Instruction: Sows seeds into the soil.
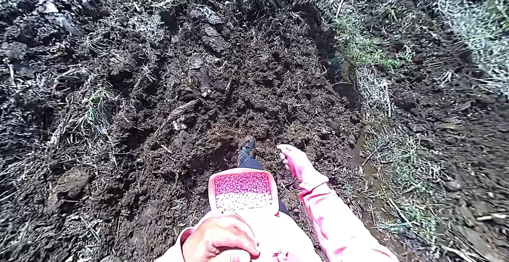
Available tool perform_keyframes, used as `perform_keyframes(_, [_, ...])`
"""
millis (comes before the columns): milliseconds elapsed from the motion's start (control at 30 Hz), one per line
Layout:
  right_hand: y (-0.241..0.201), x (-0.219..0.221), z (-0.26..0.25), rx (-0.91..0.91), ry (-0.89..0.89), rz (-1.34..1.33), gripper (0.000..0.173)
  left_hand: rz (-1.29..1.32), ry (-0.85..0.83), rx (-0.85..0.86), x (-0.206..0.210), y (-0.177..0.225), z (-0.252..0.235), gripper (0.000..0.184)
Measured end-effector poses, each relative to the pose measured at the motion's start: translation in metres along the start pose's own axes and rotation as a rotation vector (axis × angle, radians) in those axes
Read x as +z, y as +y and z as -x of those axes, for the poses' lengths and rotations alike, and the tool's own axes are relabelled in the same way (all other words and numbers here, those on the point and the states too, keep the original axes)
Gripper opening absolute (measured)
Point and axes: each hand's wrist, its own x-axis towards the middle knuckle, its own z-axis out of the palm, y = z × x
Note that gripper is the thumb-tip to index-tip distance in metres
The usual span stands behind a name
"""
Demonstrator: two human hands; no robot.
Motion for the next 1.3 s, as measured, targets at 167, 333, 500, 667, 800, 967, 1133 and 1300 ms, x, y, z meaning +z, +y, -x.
perform_keyframes(167, [-0.09,0.003,-0.05,-0.096,-0.048,-0.042,0.029,-0.704,0.225,-0.119,-0.014,-0.048,-0.046,0.032])
perform_keyframes(333, [-0.124,-0.022,-0.118,-0.091,-0.058,-0.172,0.031,-0.936,0.324,-0.374,-0.04,-0.114,-0.121,0.036])
perform_keyframes(500, [-0.108,-0.08,-0.183,0.085,0.051,-0.295,0.026,-0.825,0.114,-0.924,-0.066,-0.163,-0.213,0.039])
perform_keyframes(667, [-0.088,-0.143,-0.21,0.211,0.181,-0.338,0.024,-0.767,0.046,-1.096,-0.077,-0.216,-0.28,0.039])
perform_keyframes(800, [-0.108,-0.179,-0.215,0.193,0.244,-0.285,0.027,-0.685,-0.037,-1.114,-0.078,-0.241,-0.312,0.04])
perform_keyframes(967, [-0.153,-0.194,-0.216,0.064,0.251,-0.287,0.025,-0.618,-0.063,-0.944,-0.078,-0.247,-0.343,0.039])
perform_keyframes(1133, [-0.177,-0.181,-0.217,0.003,0.153,-0.231,0.025,-0.611,-0.051,-0.918,-0.084,-0.245,-0.35,0.041])
perform_keyframes(1300, [-0.168,-0.158,-0.226,0.042,0.069,-0.154,0.025,-0.586,0.004,-0.882,-0.094,-0.235,-0.347,0.041])
